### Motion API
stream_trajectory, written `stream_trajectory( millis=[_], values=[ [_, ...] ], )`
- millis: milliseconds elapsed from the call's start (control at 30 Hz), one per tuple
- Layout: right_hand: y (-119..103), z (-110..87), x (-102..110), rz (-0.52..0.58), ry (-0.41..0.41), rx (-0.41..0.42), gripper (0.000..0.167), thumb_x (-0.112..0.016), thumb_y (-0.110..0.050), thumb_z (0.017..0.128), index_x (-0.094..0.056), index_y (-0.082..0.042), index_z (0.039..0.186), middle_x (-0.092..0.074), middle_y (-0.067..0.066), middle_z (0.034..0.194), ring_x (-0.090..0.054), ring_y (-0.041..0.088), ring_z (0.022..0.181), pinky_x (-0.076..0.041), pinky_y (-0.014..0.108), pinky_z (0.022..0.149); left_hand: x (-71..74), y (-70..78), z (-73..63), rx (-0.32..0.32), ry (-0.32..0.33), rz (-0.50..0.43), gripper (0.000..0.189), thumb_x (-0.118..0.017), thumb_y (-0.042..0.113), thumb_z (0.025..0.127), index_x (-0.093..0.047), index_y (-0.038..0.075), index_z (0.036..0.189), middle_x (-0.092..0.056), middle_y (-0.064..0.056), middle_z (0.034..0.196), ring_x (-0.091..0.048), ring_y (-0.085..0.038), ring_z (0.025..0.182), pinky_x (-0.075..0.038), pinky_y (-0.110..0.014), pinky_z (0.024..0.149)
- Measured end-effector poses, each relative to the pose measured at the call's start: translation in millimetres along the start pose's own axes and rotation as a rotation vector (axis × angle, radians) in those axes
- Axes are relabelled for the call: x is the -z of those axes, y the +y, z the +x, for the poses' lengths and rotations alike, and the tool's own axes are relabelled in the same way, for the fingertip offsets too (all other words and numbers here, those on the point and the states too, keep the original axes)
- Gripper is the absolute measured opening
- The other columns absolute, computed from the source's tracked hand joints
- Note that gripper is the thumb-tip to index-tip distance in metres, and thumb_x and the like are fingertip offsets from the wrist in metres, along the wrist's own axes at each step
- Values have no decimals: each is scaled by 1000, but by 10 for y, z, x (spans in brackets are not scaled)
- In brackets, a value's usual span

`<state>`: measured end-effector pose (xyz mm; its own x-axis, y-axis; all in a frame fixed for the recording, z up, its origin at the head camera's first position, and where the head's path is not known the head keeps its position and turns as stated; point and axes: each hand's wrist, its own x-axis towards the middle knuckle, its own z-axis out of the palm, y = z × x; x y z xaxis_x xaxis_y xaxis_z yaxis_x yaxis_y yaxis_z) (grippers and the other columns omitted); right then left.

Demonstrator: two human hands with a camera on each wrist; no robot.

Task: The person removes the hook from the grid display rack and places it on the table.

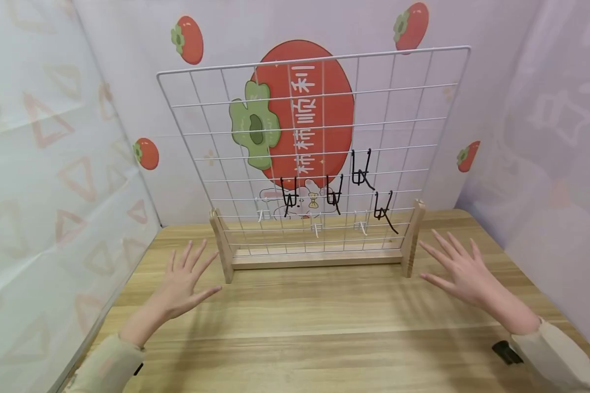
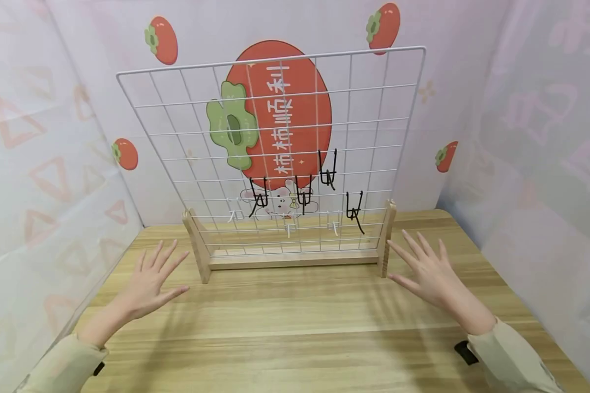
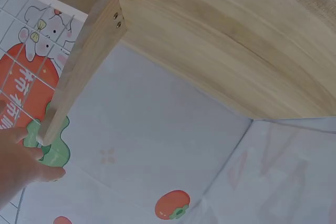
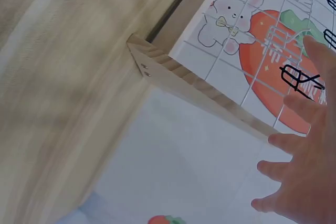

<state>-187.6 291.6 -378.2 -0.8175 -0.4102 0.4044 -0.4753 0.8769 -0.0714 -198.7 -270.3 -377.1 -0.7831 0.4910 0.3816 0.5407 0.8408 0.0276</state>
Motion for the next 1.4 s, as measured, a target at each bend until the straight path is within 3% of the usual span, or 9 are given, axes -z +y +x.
stream_trajectory(
  millis=[133,300,667,833,967,1033,1100,1233,1400],
  values=[
    [-23,68,48,-1,19,36,66,-56,-44,83,-27,-22,138,-22,18,142,-14,40,129,2,63,96,52,-41,67,4,3,-23,67,-52,48,83,-31,15,137,-23,-20,140,-5,-38,131,-1,-61,98],
    [-52,154,91,22,76,105,63,-60,-38,81,-34,-17,135,-28,22,138,-21,39,127,-2,60,99,150,-100,190,22,20,-55,65,-55,44,83,-35,7,133,-27,-20,138,-13,-40,129,-8,-63,96],
    [-141,392,149,132,169,188,60,-66,-33,78,-43,-11,129,-42,24,127,-40,40,113,-18,54,99,286,-312,514,52,228,-173,47,-59,21,85,-45,-8,120,-48,-29,118,-42,-44,109,-31,-55,89],
    [-186,489,154,196,161,169,60,-73,-10,69,-47,-2,122,-45,24,124,-41,40,112,-24,52,97,245,-371,642,152,236,-270,42,-55,15,88,-44,-8,120,-49,-30,116,-44,-44,106,-35,-53,86],
    [-213,564,125,238,190,170,59,-75,-4,65,-50,1,118,-48,23,121,-45,40,108,-34,53,88,203,-398,741,227,229,-358,40,-51,17,90,-43,-7,122,-48,-29,119,-44,-43,107,-35,-54,85],
    [-226,595,104,253,220,172,58,-76,-2,63,-52,2,116,-50,22,119,-47,38,106,-38,49,84,176,-412,788,255,227,-424,39,-49,16,91,-42,-7,123,-47,-29,119,-44,-43,108,-35,-54,87],
    [-238,621,80,276,258,172,57,-76,1,61,-54,2,114,-53,20,117,-50,37,103,-41,36,87,145,-421,830,280,237,-499,39,-47,15,92,-41,-8,123,-46,-30,119,-45,-43,108,-35,-52,89],
    [-263,687,35,341,340,186,53,-75,7,59,-57,4,108,-57,20,110,-54,36,96,-32,9,89,92,-432,896,339,271,-633,39,-42,15,94,-39,-9,124,-46,-31,118,-46,-42,108,-35,-49,91],
    [-280,756,-4,410,418,206,47,-73,12,57,-60,6,102,-59,22,104,-56,21,99,-31,6,88,40,-417,969,398,313,-730,39,-41,18,95,-40,-7,124,-46,-28,120,-46,-38,109,-35,-46,92]
  ],
)
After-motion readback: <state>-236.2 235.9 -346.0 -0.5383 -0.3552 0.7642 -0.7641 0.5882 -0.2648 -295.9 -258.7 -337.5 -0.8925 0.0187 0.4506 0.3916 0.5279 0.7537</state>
